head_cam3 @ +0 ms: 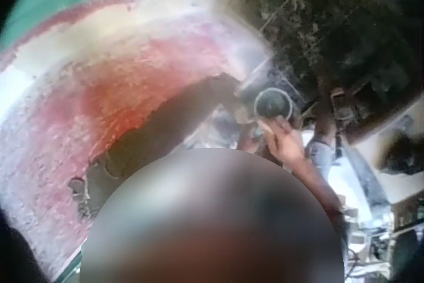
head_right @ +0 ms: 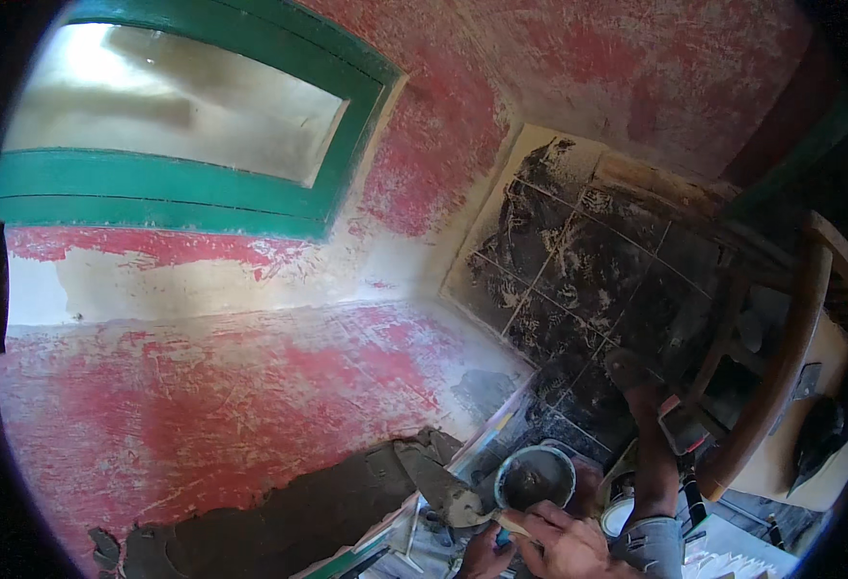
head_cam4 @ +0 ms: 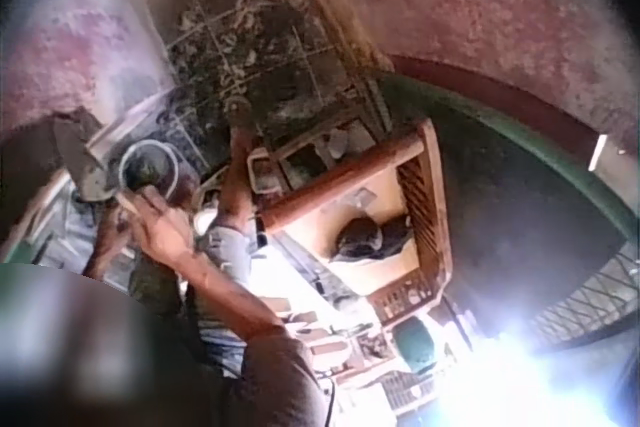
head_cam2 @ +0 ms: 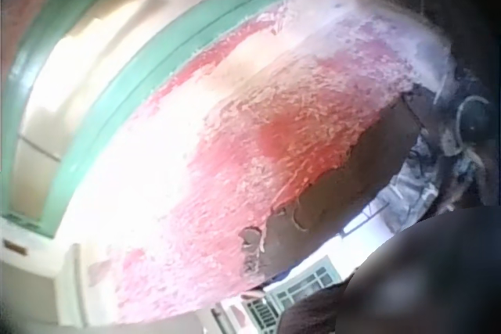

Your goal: The person applies a cement mixture to a wall ledge using a hand trowel.

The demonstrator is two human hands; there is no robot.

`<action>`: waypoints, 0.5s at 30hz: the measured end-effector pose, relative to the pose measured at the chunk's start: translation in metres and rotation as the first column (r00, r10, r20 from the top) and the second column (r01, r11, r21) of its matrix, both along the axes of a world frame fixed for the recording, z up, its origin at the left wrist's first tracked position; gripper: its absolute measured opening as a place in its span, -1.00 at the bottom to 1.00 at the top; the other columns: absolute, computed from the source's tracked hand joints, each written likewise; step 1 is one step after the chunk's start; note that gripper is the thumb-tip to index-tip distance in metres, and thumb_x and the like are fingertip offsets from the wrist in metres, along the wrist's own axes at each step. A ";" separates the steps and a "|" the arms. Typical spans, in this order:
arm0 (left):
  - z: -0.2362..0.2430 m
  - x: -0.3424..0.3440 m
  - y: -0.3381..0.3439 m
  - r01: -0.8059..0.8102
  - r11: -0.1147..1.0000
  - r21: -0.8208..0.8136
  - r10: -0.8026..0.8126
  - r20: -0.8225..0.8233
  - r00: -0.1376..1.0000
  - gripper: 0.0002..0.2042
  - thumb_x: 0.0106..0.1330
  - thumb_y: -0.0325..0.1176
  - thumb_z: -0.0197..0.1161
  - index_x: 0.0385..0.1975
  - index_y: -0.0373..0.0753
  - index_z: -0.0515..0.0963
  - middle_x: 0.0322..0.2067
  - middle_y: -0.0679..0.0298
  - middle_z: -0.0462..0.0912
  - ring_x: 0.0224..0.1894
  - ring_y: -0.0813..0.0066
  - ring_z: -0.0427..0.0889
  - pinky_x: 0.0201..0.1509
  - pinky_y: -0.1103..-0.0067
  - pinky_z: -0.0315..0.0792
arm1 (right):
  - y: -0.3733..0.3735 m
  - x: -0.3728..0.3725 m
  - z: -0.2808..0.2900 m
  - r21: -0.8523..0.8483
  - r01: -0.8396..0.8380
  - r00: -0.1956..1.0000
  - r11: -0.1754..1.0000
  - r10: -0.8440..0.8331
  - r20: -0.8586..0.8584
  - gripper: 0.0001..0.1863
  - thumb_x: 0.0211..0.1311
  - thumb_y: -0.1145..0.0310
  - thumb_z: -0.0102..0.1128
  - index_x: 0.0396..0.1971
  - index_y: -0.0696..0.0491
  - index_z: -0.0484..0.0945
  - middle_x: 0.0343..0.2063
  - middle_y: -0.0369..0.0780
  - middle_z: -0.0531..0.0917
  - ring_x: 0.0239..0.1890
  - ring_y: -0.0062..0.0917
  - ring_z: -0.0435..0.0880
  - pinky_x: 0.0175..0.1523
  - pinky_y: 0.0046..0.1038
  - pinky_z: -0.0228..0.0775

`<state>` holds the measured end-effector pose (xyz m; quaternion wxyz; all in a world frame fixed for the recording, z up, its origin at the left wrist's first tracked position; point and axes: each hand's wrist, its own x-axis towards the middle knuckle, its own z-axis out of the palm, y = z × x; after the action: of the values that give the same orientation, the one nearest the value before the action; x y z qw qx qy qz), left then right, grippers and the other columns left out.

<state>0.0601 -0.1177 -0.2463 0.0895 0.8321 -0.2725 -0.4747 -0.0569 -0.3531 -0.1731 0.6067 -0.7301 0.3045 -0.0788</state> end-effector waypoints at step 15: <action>-0.007 -0.005 0.012 -0.049 0.989 -0.142 0.058 0.057 0.997 -0.68 0.28 -0.13 0.43 -0.17 -0.24 0.60 -0.51 0.04 0.68 -0.50 0.03 0.71 -0.40 0.28 0.54 | -0.015 -0.020 -0.048 0.240 -0.041 0.999 0.970 0.037 0.024 -0.58 0.20 0.28 0.33 0.09 -0.04 0.66 -0.14 -0.10 0.74 -0.09 -0.13 0.75 0.04 -0.23 0.64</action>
<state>0.0551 -0.1060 -0.2535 0.1523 0.8447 -0.2856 -0.4263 -0.0773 -0.3678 -0.2214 0.6952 -0.6561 0.2914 -0.0364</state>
